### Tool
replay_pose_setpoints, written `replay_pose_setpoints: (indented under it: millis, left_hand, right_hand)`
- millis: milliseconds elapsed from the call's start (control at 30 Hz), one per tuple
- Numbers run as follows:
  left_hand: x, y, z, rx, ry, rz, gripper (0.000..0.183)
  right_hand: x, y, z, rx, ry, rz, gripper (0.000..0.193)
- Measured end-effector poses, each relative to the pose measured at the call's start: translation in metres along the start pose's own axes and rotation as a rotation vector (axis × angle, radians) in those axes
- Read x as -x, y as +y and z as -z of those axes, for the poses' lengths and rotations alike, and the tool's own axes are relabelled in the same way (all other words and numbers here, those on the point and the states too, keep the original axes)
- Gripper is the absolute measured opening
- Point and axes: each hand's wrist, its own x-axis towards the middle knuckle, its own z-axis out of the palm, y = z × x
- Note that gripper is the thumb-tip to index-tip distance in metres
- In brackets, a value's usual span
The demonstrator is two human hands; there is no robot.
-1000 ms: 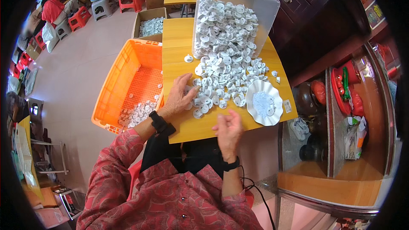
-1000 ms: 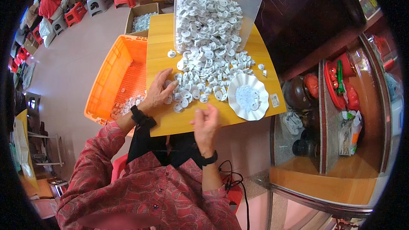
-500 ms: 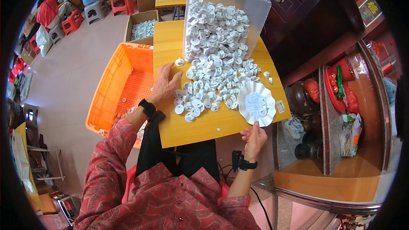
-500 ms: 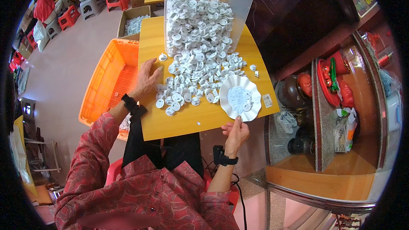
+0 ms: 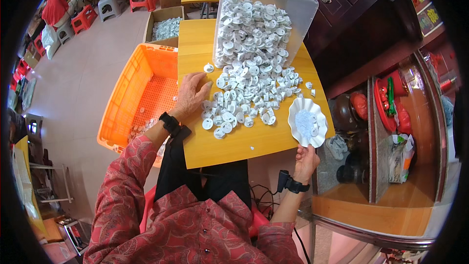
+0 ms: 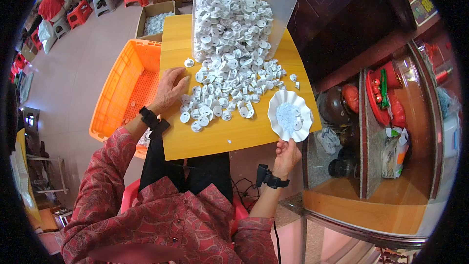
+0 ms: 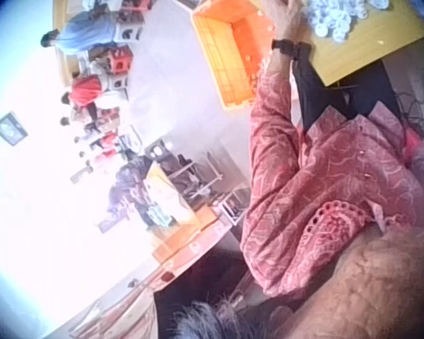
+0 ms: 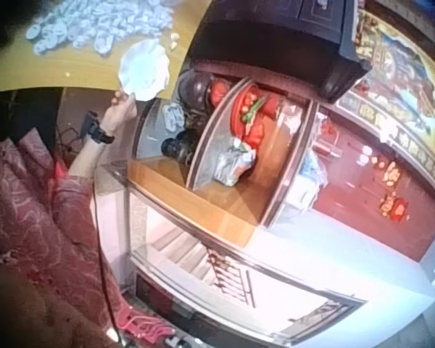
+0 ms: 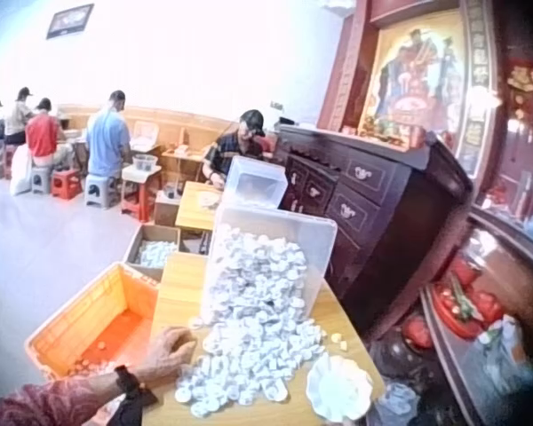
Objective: Sort small white plastic or rubber shoe heel/sole components and arrange them on a table or container.
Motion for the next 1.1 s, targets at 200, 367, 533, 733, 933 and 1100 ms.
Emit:
replay_pose_setpoints:
  millis: [200,367,533,733,933,1100]
  left_hand:
    - [-0.001,0.009,-0.001,0.057,-0.017,0.009,0.043]
    - [0.003,0.004,0.004,0.053,-0.032,0.023,0.043]
    - [0.002,0.003,0.007,0.050,-0.068,0.023,0.042]
    - [0.002,0.012,0.003,0.057,-0.047,0.021,0.040]
    - [0.004,0.012,0.007,0.068,0.022,-0.018,0.033]
    - [0.001,0.019,0.005,0.102,0.003,0.007,0.032]
  right_hand:
    - [-0.013,-0.015,0.018,0.281,0.052,-0.008,0.032]
    - [0.014,-0.056,-0.019,0.964,0.048,0.167,0.032]
    - [-0.012,-0.080,-0.071,1.073,-0.041,0.601,0.027]
    - [-0.106,-0.084,-0.129,1.453,-0.138,0.837,0.031]
    - [-0.158,-0.067,-0.160,1.656,-0.277,0.591,0.061]
    - [-0.212,-0.057,-0.159,1.606,-0.313,0.450,0.060]
